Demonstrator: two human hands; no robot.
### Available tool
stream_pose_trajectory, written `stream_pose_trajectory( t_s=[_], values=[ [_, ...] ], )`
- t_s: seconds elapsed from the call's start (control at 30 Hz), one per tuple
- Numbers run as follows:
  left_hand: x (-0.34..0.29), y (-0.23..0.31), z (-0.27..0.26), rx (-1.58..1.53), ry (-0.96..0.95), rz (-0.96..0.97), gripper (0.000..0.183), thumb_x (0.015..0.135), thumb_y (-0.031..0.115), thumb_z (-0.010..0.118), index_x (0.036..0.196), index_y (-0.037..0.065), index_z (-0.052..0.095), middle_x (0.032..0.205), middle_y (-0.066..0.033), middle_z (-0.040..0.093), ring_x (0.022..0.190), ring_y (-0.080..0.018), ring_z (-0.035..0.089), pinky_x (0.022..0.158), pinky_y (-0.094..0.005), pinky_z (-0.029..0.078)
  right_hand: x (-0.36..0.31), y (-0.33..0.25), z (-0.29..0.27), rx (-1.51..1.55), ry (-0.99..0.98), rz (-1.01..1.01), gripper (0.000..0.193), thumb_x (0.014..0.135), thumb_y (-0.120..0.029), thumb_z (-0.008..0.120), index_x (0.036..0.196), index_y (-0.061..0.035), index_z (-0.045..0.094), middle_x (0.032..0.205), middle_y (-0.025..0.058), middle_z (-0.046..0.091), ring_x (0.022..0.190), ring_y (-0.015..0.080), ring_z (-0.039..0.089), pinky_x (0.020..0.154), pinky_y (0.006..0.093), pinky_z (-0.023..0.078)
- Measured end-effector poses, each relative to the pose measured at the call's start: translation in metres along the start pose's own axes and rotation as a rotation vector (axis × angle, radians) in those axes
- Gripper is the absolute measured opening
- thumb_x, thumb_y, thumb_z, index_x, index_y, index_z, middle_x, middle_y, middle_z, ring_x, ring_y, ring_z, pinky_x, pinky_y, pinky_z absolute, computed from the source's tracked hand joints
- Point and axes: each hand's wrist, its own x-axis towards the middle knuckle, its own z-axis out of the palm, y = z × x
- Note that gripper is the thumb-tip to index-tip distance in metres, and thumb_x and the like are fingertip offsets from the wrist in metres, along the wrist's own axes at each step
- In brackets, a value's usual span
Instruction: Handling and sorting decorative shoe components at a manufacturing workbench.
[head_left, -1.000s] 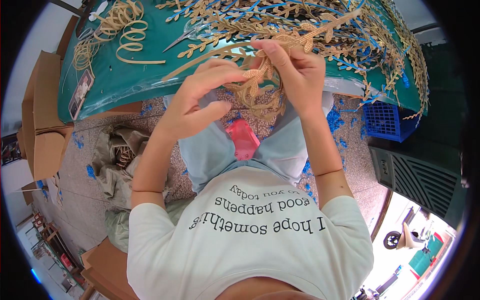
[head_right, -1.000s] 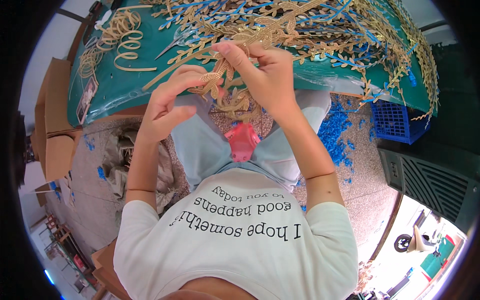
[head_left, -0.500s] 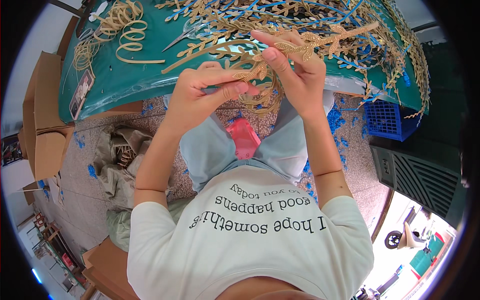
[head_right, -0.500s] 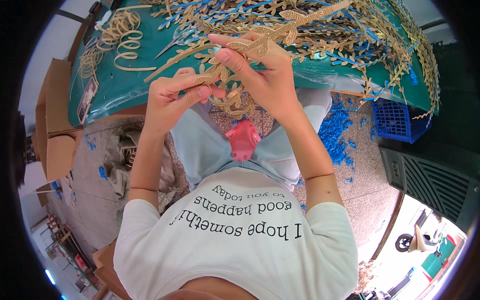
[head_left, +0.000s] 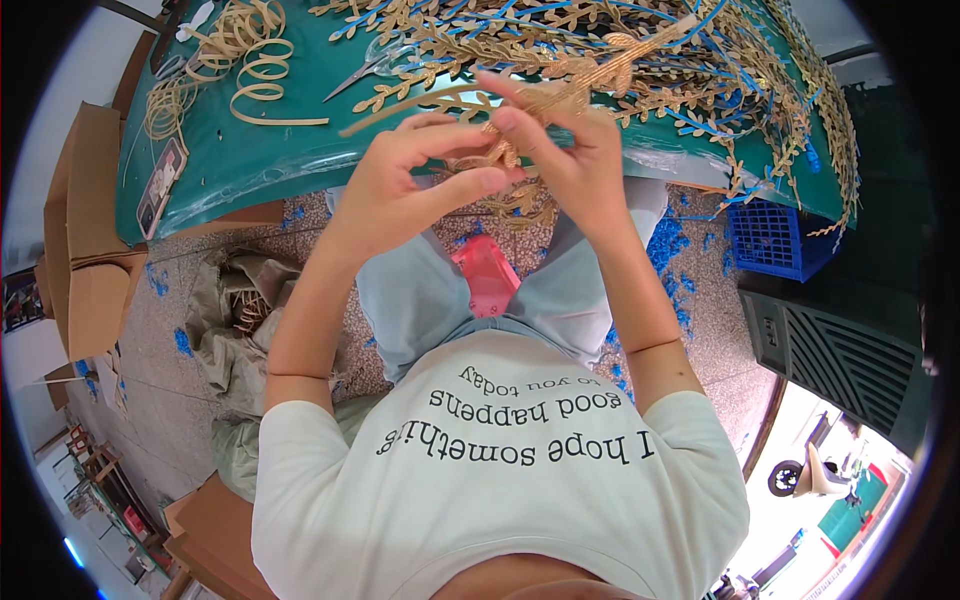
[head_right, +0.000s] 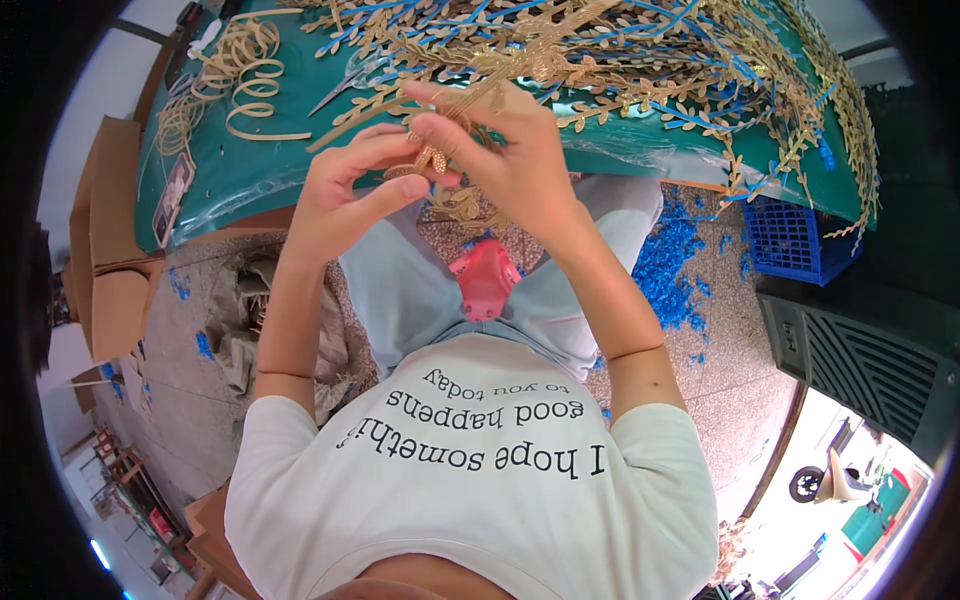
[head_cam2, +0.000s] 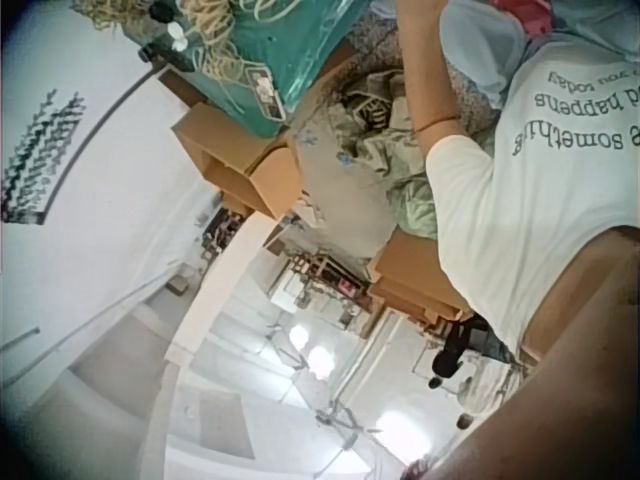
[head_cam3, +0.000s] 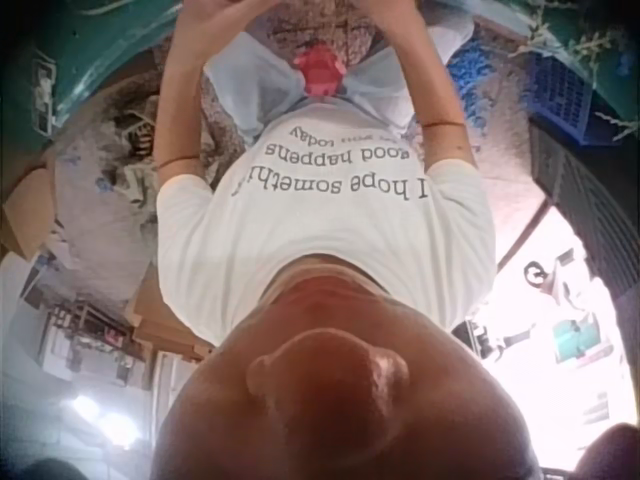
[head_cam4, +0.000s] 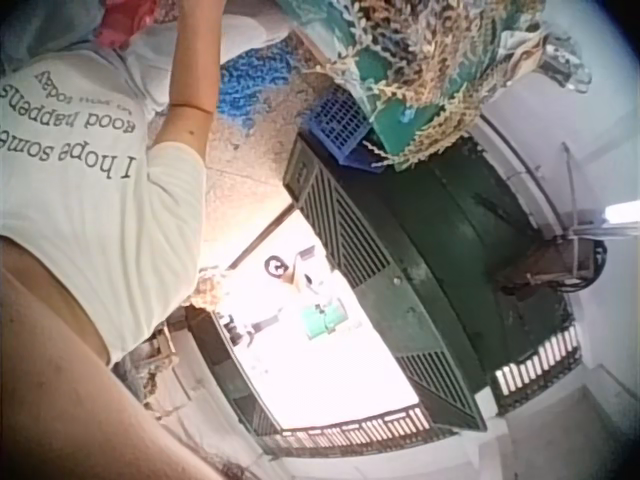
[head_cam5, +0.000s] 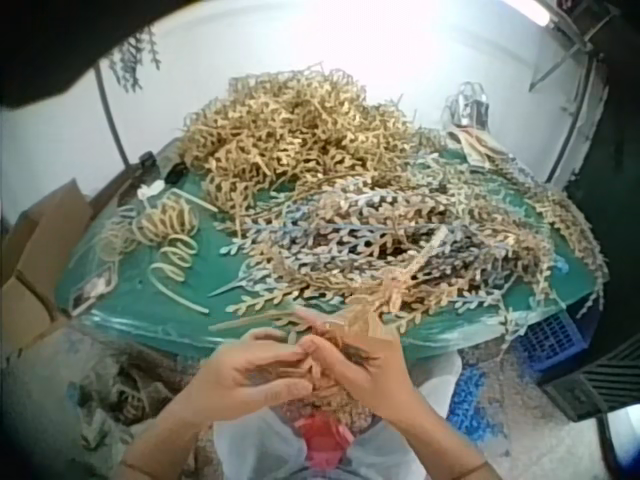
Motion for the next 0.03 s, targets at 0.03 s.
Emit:
stream_pose_trajectory(
  t_s=[0.03],
  values=[
    [0.0001, -0.0002, -0.0004, 0.001, 0.001, 0.001, 0.027, 0.077, 0.015, 0.067, 0.102, 0.005, 0.065, 0.089, -0.0065, 0.068, 0.079, -0.0145, 0.05, 0.08, -0.026, 0.038, 0.0, 0.0016, 0.0009, -0.069, -0.038, -0.023, 0.023, 0.083, -0.014, 0.061, 0.104, -0.0058, 0.065, 0.099, 0.0105, 0.066, 0.079, 0.0082, 0.058, 0.069, 0.0172, 0.044]
  ],
)
